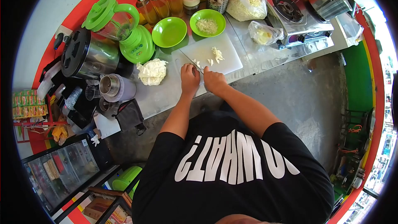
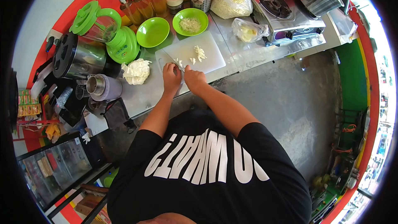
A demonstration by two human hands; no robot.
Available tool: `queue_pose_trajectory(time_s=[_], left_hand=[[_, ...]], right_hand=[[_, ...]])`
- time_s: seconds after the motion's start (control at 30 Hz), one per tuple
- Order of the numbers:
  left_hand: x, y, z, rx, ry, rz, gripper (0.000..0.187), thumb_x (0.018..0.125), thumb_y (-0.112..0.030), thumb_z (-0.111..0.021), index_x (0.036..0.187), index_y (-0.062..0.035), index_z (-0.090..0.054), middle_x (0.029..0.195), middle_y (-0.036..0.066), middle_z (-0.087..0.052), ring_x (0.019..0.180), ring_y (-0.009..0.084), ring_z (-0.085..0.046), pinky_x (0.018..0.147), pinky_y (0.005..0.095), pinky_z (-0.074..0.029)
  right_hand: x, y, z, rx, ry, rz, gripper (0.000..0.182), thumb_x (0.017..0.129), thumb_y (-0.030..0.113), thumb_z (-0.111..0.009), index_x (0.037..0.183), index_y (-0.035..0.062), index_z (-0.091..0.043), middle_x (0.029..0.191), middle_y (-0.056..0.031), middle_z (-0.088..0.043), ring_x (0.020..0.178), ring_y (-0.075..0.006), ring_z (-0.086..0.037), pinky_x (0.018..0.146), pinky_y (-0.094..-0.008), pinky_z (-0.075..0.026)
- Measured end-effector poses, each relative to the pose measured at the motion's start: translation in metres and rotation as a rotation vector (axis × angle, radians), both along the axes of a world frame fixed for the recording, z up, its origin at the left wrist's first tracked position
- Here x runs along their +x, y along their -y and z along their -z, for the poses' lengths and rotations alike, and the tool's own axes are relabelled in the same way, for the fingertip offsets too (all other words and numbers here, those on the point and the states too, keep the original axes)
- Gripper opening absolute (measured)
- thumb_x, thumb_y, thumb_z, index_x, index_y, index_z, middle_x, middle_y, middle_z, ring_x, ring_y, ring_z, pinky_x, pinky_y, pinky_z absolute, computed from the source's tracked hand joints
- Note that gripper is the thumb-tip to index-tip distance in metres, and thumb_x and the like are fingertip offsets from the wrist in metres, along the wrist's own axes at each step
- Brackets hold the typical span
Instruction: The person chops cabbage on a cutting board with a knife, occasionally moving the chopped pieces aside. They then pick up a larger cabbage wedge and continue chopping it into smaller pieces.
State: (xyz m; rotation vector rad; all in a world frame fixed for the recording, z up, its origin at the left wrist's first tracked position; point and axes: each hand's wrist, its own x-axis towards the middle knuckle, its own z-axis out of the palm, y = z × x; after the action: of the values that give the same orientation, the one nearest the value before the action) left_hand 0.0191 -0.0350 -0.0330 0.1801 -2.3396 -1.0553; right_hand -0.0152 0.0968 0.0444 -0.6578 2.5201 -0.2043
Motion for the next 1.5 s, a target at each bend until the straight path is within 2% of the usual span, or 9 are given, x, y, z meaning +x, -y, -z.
queue_pose_trajectory(time_s=[0.23,0.43,0.67,0.93,1.03,1.17,1.27,1.3,1.5], left_hand=[[0.0,-0.001,0.002,-0.006,-0.004,-0.017,0.007,0.084,-0.001,-0.065,0.091,0.0006,-0.062,0.097,0.015,-0.062,0.096,0.0372,-0.06,0.085,0.0442,-0.049],[-0.001,0.0,0.004,0.023,-0.015,-0.011,0.007,0.084,0.0,-0.065,0.09,0.0009,-0.062,0.095,0.015,-0.062,0.094,0.0371,-0.061,0.083,0.0441,-0.05],[-0.001,0.002,0.005,0.052,0.004,0.014,0.007,0.084,0.001,-0.063,0.089,0.0015,-0.059,0.095,0.017,-0.061,0.094,0.0385,-0.058,0.083,0.0465,-0.048],[-0.003,0.004,0.006,0.029,-0.019,-0.015,0.007,0.083,0.001,-0.066,0.086,0.0008,-0.059,0.089,0.016,-0.061,0.082,0.0366,-0.062,0.074,0.0435,-0.051],[0.0,0.003,0.003,0.079,0.045,0.005,0.005,0.086,0.001,-0.065,0.087,0.0015,-0.06,0.092,0.017,-0.062,0.089,0.0389,-0.06,0.08,0.046,-0.05],[0.008,0.0,0.001,0.098,0.039,-0.035,0.003,0.088,0.0,-0.066,0.089,0.0022,-0.064,0.094,0.018,-0.064,0.089,0.0395,-0.063,0.08,0.0454,-0.051],[0.013,-0.003,-0.003,0.051,0.066,-0.133,0.003,0.087,0.003,-0.068,0.09,0.0042,-0.067,0.096,0.018,-0.068,0.081,0.0344,-0.069,0.075,0.0393,-0.056],[0.014,-0.001,-0.002,0.129,0.082,-0.132,0.004,0.087,0.004,-0.068,0.09,0.0045,-0.068,0.097,0.017,-0.069,0.081,0.0315,-0.07,0.075,0.037,-0.057],[0.017,0.003,0.0,0.28,0.121,-0.172,0.009,0.085,0.006,-0.07,0.094,0.0044,-0.068,0.098,0.014,-0.069,0.083,0.0232,-0.073,0.075,0.0311,-0.06]], right_hand=[[0.001,0.003,-0.01,-0.012,0.063,0.023,0.03,0.09,0.003,-0.063,0.115,-0.0029,-0.047,0.109,-0.0276,-0.073,0.104,-0.0402,-0.073,0.089,-0.0474,-0.058],[0.004,0.002,-0.007,-0.019,0.065,0.016,0.035,0.086,-0.001,-0.067,0.114,-0.003,-0.047,0.103,-0.0278,-0.074,0.1,-0.0409,-0.074,0.085,-0.0475,-0.059],[0.01,0.001,0.004,-0.052,0.017,0.051,0.027,0.091,0.004,-0.063,0.112,-0.0017,-0.047,0.096,-0.0266,-0.074,0.094,-0.0397,-0.075,0.081,-0.0487,-0.06],[0.014,0.005,0.018,-0.04,-0.101,0.041,0.023,0.095,0.007,-0.058,0.114,-0.0001,-0.047,0.095,-0.0248,-0.075,0.092,-0.0377,-0.076,0.079,-0.0478,-0.06],[0.001,-0.011,0.014,-0.006,-0.096,-0.021,0.021,0.097,0.009,-0.054,0.115,0.0007,-0.047,0.096,-0.0232,-0.075,0.092,-0.0374,-0.076,0.079,-0.0473,-0.06],[-0.008,-0.029,0.013,-0.048,-0.087,0.033,0.023,0.098,0.012,-0.052,0.117,0.0021,-0.046,0.097,-0.0258,-0.074,0.092,-0.0423,-0.074,0.08,-0.0521,-0.058],[-0.002,-0.033,0.007,-0.091,-0.033,0.079,0.025,0.096,0.013,-0.052,0.118,0.0025,-0.047,0.097,-0.0283,-0.073,0.092,-0.0456,-0.073,0.081,-0.0558,-0.056],[-0.001,-0.033,0.004,-0.102,0.001,0.066,0.026,0.095,0.013,-0.052,0.119,0.0026,-0.047,0.097,-0.0293,-0.073,0.092,-0.0473,-0.072,0.082,-0.0575,-0.055],[0.001,-0.043,0.01,-0.119,0.107,-0.1,0.029,0.095,0.012,-0.053,0.121,0.0006,-0.047,0.102,-0.0288,-0.072,0.098,-0.0457,-0.072,0.087,-0.0552,-0.056]])
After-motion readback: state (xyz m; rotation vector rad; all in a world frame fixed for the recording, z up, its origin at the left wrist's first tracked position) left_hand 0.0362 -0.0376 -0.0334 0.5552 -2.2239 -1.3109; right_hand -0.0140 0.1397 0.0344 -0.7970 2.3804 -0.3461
